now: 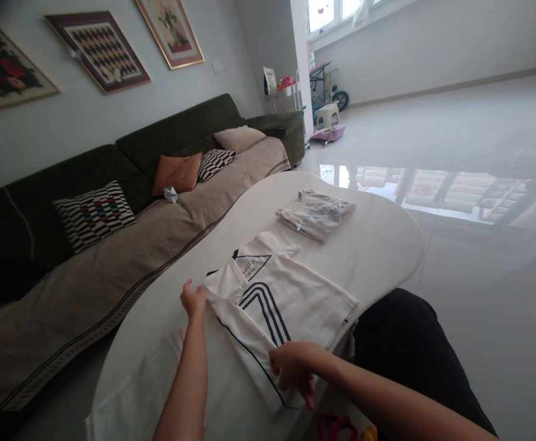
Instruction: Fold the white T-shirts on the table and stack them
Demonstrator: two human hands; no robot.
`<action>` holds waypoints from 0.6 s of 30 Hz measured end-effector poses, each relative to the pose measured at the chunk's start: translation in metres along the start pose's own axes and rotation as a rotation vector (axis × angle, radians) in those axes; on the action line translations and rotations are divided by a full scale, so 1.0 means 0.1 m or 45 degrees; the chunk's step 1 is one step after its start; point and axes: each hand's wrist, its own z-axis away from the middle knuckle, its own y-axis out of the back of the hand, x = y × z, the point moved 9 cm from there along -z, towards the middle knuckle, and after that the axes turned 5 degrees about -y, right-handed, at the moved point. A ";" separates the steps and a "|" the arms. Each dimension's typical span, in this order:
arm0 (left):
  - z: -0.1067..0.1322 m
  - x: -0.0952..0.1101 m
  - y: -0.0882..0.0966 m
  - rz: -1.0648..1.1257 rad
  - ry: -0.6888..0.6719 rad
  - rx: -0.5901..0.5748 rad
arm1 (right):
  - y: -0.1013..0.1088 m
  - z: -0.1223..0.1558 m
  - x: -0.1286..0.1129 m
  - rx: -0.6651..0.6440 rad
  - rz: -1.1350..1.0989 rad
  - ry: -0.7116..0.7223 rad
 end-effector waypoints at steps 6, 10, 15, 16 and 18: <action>0.62 0.46 -0.30 -0.202 -0.331 -0.207 | 0.71 0.05 0.27 0.428 0.040 -0.105; 1.08 0.52 -0.61 -0.339 -0.416 -0.477 | 1.48 0.17 0.91 0.982 -0.067 -0.269; 1.22 0.66 -0.68 -0.427 -0.426 -0.625 | 1.92 0.18 1.45 1.273 -0.282 -0.315; 1.24 0.75 -0.71 -0.421 -0.446 -0.647 | 1.99 0.15 1.46 1.298 -0.331 -0.287; 1.35 1.01 -0.82 -0.384 -0.530 -0.707 | 2.12 0.07 1.41 1.334 -0.434 -0.219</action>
